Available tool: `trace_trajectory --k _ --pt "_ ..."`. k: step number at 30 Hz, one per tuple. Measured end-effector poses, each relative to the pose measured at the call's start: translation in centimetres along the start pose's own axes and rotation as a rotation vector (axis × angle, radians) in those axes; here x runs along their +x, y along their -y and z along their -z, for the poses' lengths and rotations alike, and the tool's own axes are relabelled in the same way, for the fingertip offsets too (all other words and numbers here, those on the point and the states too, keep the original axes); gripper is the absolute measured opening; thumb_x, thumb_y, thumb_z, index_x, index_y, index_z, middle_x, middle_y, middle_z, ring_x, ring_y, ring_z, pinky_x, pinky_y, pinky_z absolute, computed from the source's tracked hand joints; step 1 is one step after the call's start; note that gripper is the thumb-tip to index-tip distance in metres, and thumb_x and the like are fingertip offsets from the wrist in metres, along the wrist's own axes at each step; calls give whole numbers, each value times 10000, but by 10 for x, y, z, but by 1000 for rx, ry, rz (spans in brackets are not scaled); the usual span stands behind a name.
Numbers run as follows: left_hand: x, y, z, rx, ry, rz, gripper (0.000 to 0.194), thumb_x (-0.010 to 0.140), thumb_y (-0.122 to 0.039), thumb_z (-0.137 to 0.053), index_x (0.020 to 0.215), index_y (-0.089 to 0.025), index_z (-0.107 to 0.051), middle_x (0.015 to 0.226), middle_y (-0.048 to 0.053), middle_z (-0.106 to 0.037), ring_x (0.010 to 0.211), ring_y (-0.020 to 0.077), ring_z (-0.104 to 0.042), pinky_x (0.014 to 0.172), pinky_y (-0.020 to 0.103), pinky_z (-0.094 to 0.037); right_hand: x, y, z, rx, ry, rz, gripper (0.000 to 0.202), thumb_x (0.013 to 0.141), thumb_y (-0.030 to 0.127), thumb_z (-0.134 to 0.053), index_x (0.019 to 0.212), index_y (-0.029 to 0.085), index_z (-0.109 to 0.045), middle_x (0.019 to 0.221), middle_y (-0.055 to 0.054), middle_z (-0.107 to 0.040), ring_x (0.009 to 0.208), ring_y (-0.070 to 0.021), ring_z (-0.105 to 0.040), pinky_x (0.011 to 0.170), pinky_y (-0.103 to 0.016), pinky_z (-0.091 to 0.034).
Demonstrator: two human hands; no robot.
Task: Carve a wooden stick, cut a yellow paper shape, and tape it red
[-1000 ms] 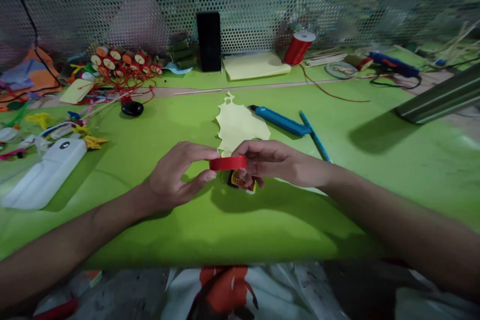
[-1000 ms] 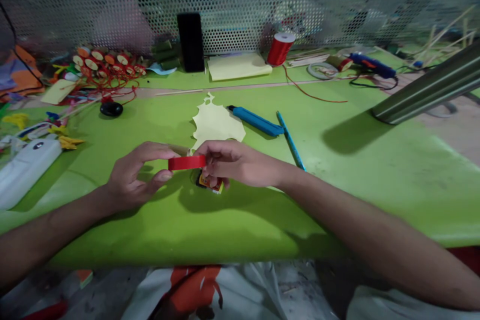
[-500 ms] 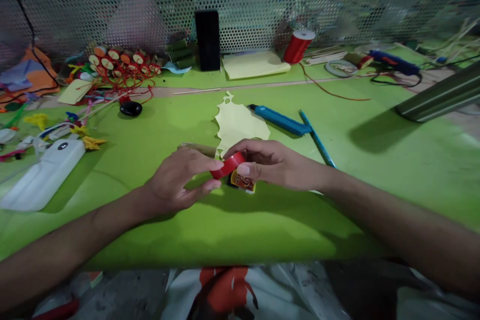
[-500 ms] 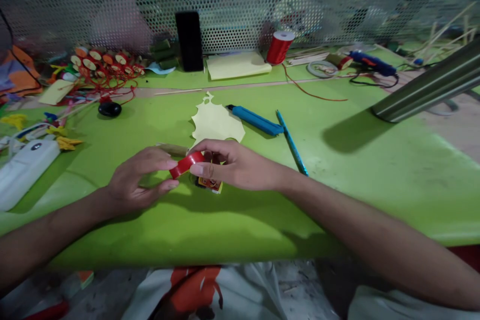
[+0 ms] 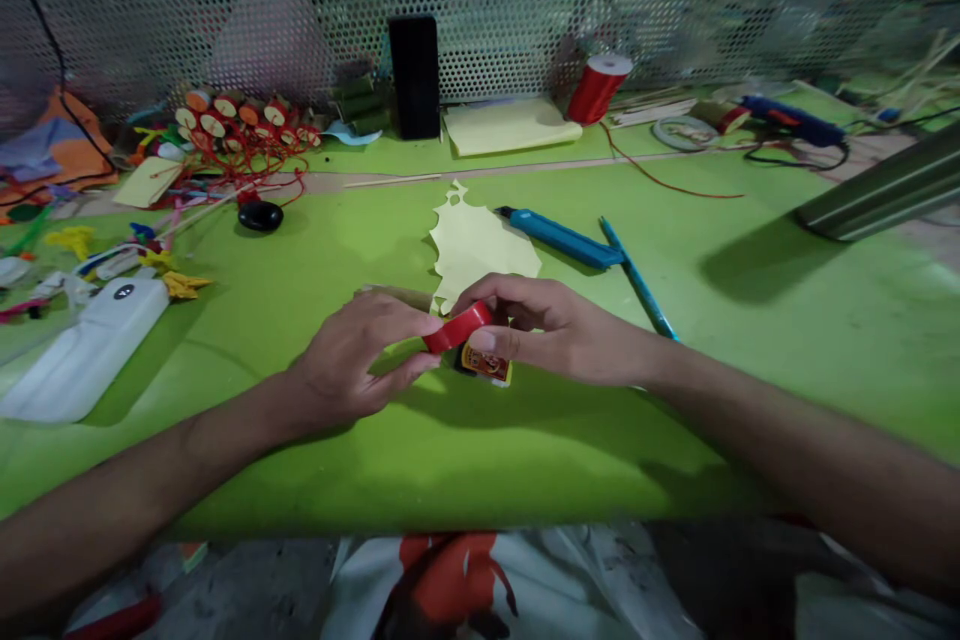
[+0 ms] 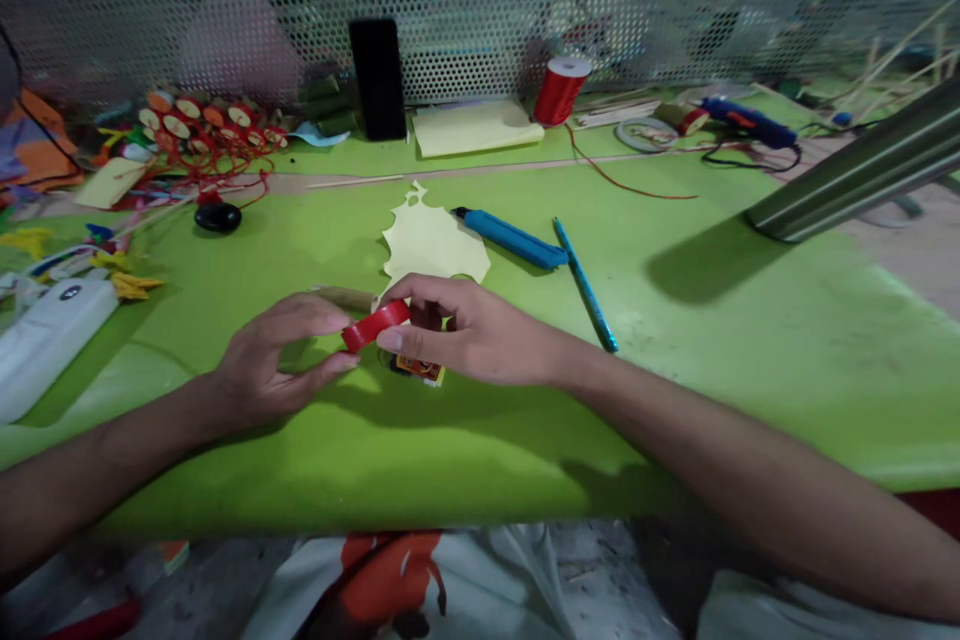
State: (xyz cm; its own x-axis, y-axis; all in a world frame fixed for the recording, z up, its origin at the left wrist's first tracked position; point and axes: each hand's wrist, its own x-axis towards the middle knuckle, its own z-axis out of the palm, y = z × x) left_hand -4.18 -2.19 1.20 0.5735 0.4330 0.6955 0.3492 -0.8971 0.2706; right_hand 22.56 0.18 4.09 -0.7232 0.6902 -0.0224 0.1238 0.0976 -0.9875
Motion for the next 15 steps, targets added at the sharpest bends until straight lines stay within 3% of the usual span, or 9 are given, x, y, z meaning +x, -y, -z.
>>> trace_trajectory --k 15 --pt "3 -4 2 48 44 54 167 982 -220 -757 1059 -213 -610 1016 53 -804 932 198 -766 835 343 -620 -1 3 -2 -140 -61 47 319 954 422 -767 1109 160 -671 851 1 -680 677 -99 -565 591 -230 -456"
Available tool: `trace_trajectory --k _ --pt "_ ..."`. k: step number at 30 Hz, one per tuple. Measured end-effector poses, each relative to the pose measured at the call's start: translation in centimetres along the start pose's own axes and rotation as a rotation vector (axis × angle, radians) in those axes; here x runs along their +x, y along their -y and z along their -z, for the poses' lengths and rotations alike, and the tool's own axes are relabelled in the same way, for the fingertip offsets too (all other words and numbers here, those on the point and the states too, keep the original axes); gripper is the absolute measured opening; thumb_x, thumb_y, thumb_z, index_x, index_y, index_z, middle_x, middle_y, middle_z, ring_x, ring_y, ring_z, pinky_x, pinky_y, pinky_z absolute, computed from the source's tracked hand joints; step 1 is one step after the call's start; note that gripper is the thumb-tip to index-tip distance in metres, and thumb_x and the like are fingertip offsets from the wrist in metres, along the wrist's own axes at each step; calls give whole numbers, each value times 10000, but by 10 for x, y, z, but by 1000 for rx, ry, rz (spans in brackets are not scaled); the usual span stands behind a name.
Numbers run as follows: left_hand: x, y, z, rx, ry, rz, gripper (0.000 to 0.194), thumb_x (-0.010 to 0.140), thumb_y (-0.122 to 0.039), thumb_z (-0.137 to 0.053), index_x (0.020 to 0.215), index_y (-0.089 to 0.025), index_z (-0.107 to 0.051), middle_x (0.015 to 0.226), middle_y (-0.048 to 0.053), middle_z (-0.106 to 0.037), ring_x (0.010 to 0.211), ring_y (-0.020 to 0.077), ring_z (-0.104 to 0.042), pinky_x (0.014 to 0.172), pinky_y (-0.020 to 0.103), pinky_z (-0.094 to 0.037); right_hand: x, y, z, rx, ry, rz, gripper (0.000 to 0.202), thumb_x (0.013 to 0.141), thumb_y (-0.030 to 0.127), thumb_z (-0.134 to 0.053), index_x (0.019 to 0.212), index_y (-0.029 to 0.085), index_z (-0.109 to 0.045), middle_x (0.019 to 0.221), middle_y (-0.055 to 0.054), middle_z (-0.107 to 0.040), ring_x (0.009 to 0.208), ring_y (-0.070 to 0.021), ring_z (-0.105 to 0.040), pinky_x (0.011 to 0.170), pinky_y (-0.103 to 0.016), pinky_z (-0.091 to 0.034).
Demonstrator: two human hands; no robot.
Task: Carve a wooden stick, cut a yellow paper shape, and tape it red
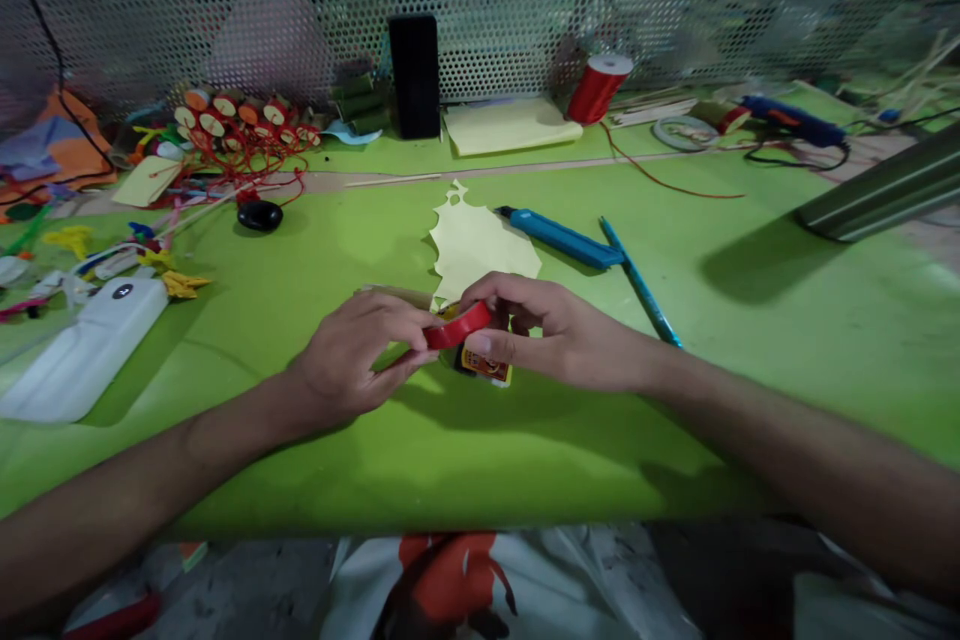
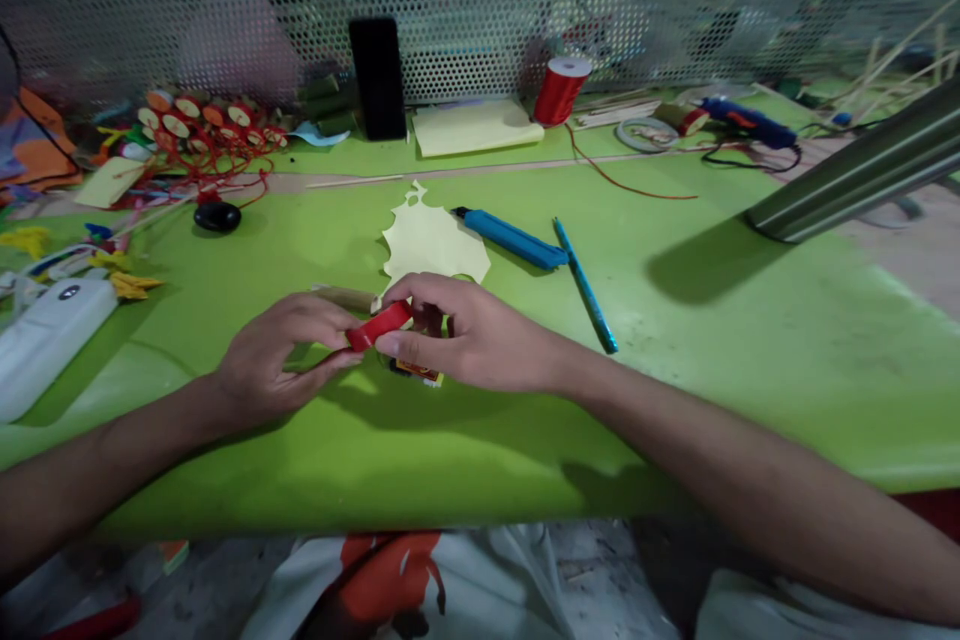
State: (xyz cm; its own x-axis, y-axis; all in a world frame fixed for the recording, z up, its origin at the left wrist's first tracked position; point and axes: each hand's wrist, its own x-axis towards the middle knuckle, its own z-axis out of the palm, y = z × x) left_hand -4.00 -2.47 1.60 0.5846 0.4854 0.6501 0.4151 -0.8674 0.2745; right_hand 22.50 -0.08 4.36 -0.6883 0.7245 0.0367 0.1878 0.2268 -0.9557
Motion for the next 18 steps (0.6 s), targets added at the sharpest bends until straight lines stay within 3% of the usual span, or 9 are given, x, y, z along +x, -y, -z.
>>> trace_trajectory --k 3,9,18 --pt "1 0 0 14 -24 8 143 990 -218 -748 1027 -215 -610 1057 54 -813 987 194 -771 867 333 -622 0 0 -1 -11 -22 3 318 960 430 -758 1103 158 -674 835 6 -659 673 -98 -538 590 -231 -443" --pt "2 1 0 26 -41 -34 249 993 -202 -742 1211 -201 -622 1068 70 -815 1007 201 -780 875 338 -644 -1 2 -1 10 -12 -1 310 948 399 -781 1102 154 -671 828 13 -680 657 -95 -554 582 -228 -445" --pt "2 1 2 22 -14 -22 180 985 -173 -741 1125 -214 -636 1074 57 -820 1013 195 -785 888 333 -635 0 2 -1 -22 -25 2 298 938 398 -795 1070 161 -671 830 18 -679 661 -92 -561 584 -221 -450"
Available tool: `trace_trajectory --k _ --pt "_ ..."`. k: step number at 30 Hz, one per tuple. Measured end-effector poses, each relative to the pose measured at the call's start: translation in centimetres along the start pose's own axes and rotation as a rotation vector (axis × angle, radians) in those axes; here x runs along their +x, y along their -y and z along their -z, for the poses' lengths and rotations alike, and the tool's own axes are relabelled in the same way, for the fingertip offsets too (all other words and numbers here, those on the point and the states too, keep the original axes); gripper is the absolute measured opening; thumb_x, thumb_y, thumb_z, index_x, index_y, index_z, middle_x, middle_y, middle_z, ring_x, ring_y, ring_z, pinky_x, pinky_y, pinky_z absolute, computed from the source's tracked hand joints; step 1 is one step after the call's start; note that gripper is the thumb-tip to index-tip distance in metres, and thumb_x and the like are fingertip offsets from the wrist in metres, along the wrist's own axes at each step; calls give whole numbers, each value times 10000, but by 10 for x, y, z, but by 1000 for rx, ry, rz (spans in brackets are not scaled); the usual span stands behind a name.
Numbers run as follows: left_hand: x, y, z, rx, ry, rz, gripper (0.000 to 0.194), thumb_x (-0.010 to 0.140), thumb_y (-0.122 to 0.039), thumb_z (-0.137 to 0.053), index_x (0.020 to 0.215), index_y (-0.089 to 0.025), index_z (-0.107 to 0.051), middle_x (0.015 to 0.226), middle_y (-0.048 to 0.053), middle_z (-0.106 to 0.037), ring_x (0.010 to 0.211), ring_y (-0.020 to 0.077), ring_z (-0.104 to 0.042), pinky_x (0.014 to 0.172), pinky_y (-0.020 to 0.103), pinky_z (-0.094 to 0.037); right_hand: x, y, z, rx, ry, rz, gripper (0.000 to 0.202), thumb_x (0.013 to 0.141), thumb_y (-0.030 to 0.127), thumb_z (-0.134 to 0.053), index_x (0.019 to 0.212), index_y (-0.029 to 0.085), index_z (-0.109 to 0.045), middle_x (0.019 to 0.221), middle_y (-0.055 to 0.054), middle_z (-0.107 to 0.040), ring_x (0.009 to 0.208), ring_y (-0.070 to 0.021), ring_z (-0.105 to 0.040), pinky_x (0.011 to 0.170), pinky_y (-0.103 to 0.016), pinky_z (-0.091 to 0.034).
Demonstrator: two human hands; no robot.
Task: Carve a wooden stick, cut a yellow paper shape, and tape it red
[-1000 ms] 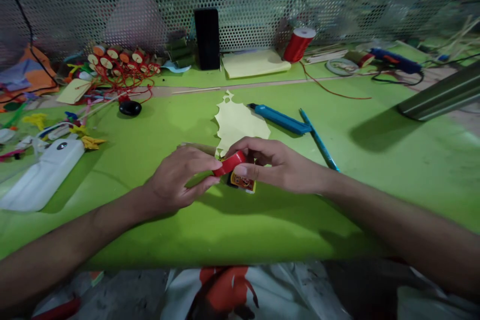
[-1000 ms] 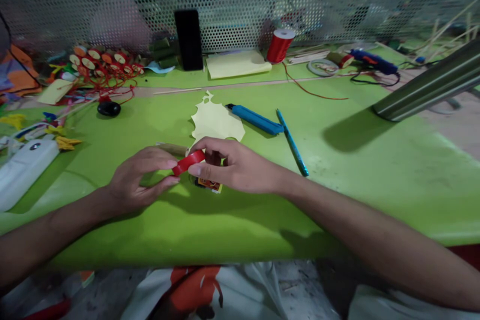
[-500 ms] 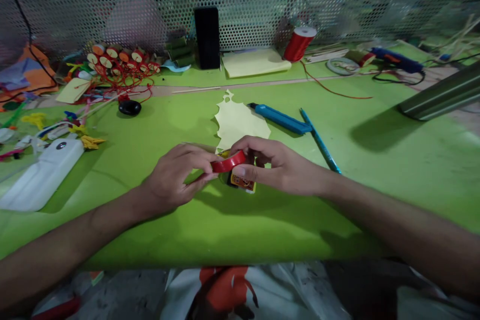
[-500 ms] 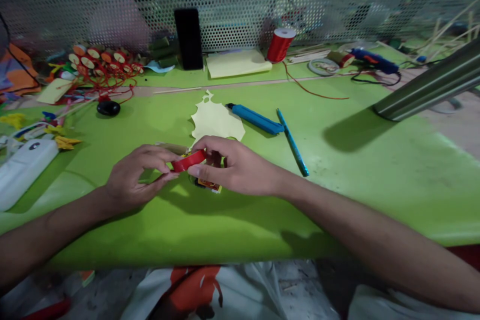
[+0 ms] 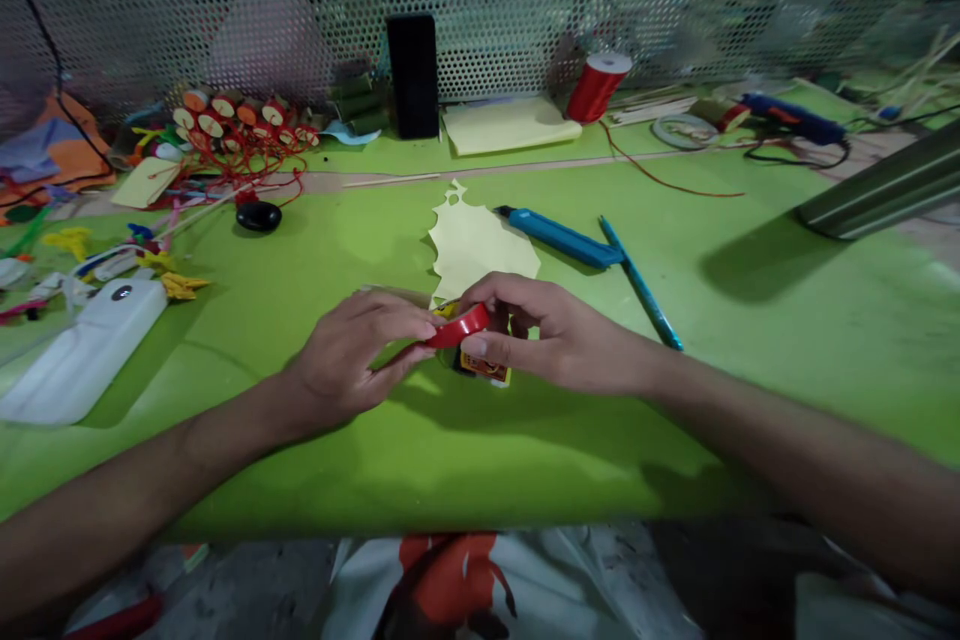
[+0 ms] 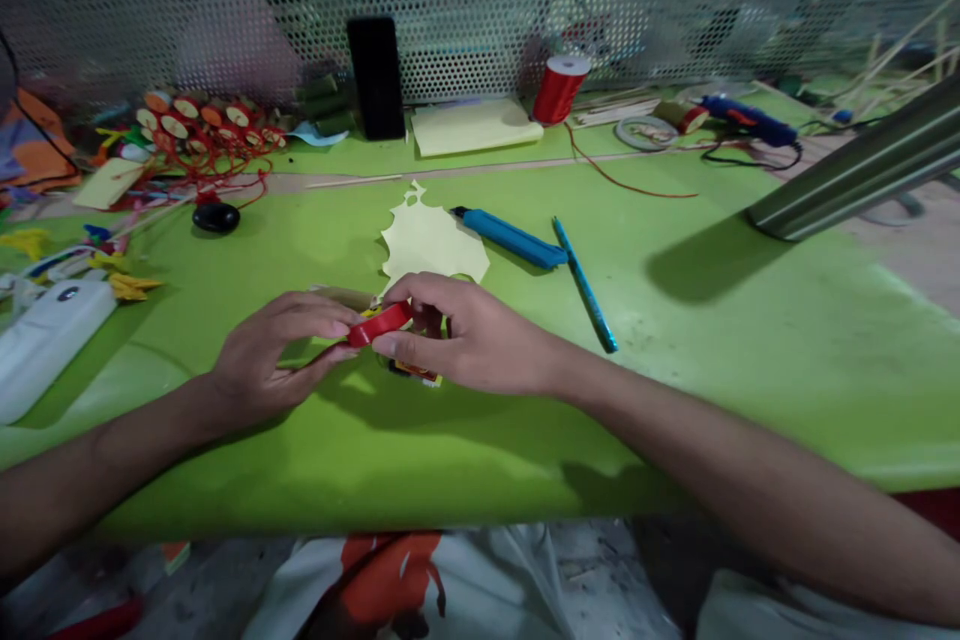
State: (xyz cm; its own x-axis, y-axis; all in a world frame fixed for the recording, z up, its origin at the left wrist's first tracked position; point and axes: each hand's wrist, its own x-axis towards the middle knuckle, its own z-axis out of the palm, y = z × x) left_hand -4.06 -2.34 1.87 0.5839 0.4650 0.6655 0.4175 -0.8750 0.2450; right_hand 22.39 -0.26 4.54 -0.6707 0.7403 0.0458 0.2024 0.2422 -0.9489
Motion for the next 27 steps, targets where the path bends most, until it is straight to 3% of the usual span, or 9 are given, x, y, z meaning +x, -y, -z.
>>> trace_trajectory --k 5,10,16,27 --pt "0 -1 2 26 22 36 76 1021 -169 -674 1002 -229 -630 1145 47 -826 1095 185 -788 972 333 -614 -3 1 -2 -24 2 -17 282 958 419 -769 1010 165 -658 825 5 -697 654 -101 -579 586 -232 -447" --pt "-2 -2 1 -52 2 78 157 997 -210 -729 1121 -210 -632 1192 92 -822 1131 198 -797 989 330 -642 -4 5 -4 -158 -81 48 283 946 432 -766 1000 172 -671 836 -6 -670 669 -106 -537 608 -247 -423" --pt "-5 -4 2 -23 9 133 43 1050 -237 -667 1084 -216 -650 1107 29 -844 1009 142 -826 907 232 -647 -6 6 -6 -280 -120 138 258 966 425 -727 1016 177 -676 891 -29 -672 693 -111 -546 652 -260 -437" --pt "-3 -8 5 45 22 87 44 1060 -262 -658 1067 -219 -650 1049 1 -853 915 132 -834 800 203 -633 -8 3 -10 -423 -154 275 228 973 379 -720 1039 163 -687 890 -48 -677 751 -143 -582 670 -277 -438"
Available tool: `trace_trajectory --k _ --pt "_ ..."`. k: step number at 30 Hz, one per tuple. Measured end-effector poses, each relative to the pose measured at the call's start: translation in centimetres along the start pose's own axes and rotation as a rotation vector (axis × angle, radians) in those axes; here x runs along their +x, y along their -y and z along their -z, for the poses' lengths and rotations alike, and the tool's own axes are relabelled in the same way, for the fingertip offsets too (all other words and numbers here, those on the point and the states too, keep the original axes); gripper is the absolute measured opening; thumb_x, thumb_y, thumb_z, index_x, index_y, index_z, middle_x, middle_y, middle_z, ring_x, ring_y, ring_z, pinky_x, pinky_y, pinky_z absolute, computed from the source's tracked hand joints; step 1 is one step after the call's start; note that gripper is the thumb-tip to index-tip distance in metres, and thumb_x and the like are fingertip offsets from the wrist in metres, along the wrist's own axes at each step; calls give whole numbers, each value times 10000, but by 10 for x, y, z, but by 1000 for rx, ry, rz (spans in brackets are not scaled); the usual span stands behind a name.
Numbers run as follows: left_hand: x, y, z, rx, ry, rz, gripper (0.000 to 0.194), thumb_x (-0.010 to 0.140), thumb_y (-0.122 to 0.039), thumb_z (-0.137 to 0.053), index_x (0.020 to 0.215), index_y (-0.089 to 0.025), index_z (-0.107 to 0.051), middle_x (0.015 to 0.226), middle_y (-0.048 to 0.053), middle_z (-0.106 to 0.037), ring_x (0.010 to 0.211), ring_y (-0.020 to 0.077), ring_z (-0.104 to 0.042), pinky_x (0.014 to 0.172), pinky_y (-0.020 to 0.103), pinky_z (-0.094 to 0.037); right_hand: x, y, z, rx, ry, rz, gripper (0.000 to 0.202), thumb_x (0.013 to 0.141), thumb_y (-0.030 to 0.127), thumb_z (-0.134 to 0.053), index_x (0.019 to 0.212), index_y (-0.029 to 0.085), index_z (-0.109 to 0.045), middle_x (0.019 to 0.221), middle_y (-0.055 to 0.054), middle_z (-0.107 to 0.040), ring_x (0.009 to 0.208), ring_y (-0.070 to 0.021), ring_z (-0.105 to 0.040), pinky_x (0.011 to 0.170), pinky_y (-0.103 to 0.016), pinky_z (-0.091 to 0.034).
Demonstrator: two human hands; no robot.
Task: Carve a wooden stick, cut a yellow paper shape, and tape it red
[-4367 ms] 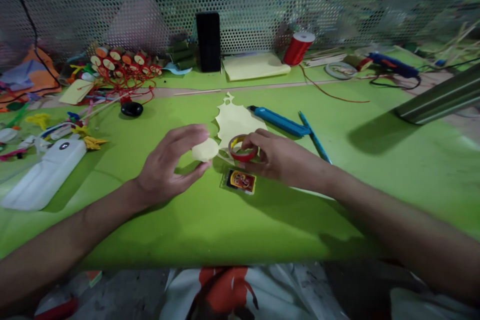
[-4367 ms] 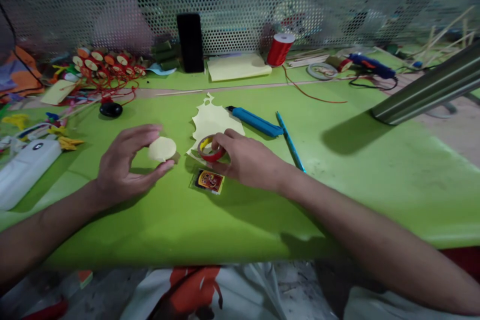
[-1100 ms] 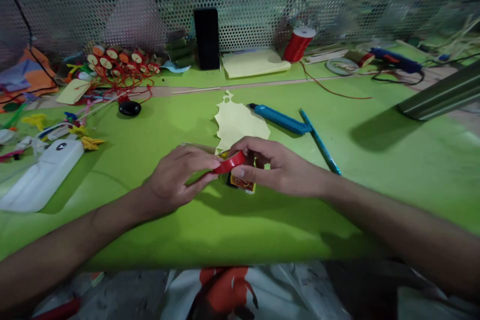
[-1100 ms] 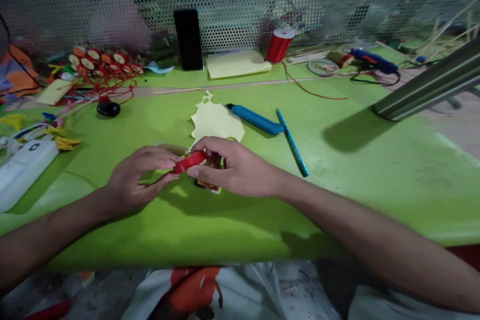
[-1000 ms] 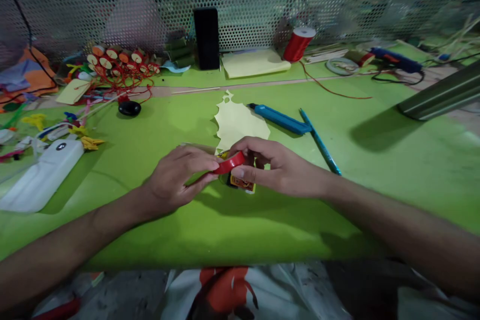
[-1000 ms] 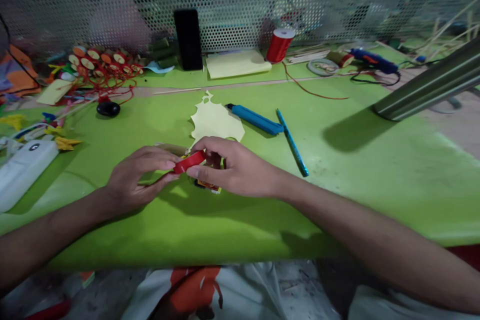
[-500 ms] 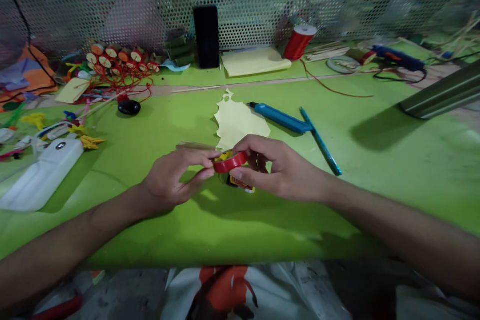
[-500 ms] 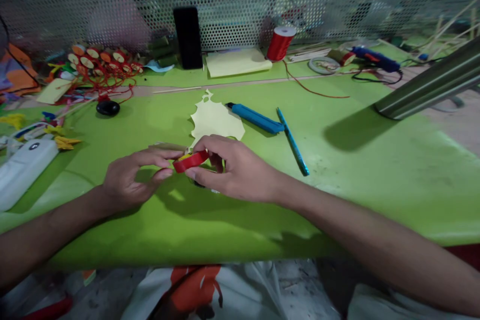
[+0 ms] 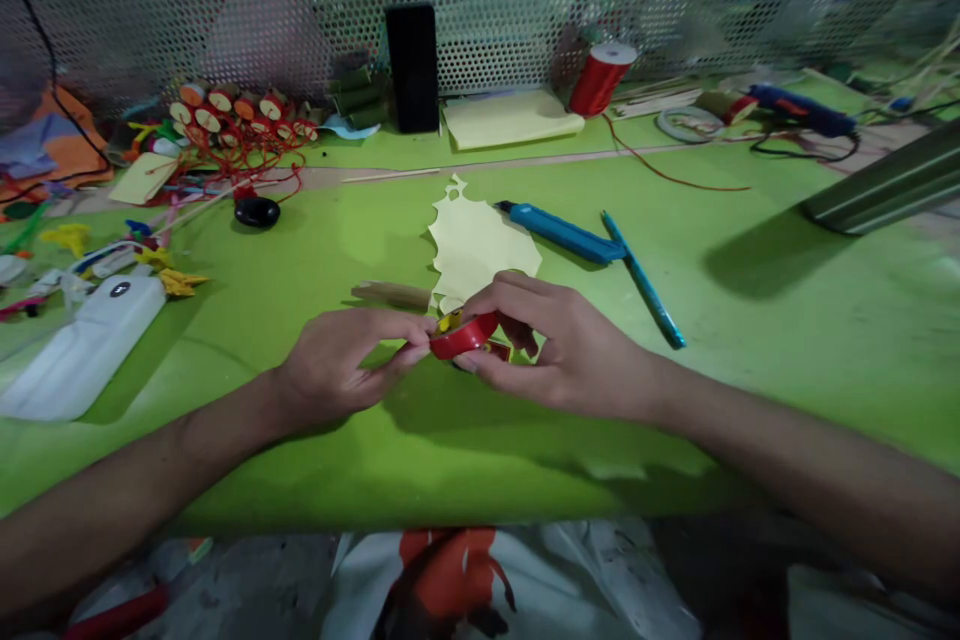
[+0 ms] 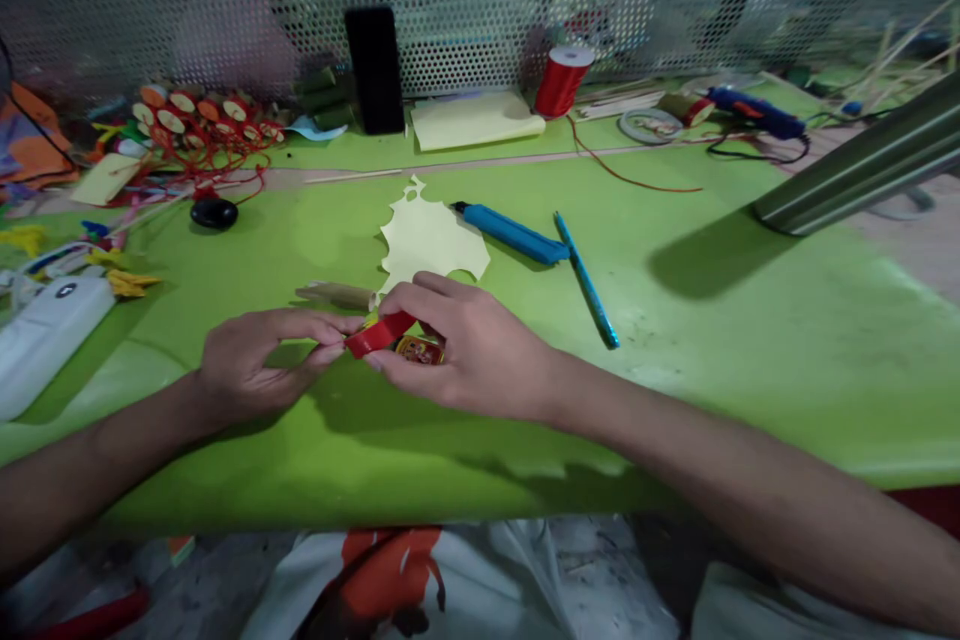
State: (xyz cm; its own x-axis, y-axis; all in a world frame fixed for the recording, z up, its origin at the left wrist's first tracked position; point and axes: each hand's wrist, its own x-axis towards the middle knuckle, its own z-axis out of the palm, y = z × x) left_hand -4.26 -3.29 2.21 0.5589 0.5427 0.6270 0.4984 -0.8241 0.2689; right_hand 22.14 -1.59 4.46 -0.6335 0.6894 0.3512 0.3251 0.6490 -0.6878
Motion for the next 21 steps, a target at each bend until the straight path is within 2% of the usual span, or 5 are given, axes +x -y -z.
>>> trace_trajectory --k 11,21 --pt "0 -1 1 71 83 45 133 1092 -330 -587 1041 -244 -676 1022 -18 -855 851 144 -827 745 228 -609 0 1 -2 -19 -44 60 206 988 371 -707 1027 173 -669 878 -48 -678 697 -129 -557 631 -271 -445" --pt "2 -7 4 161 60 45 196 1120 -345 -535 1061 -251 -696 943 -39 -853 793 137 -822 706 224 -592 -2 3 -4 27 -41 33 201 988 365 -708 972 174 -646 822 -27 -652 699 -124 -567 648 -268 -442"
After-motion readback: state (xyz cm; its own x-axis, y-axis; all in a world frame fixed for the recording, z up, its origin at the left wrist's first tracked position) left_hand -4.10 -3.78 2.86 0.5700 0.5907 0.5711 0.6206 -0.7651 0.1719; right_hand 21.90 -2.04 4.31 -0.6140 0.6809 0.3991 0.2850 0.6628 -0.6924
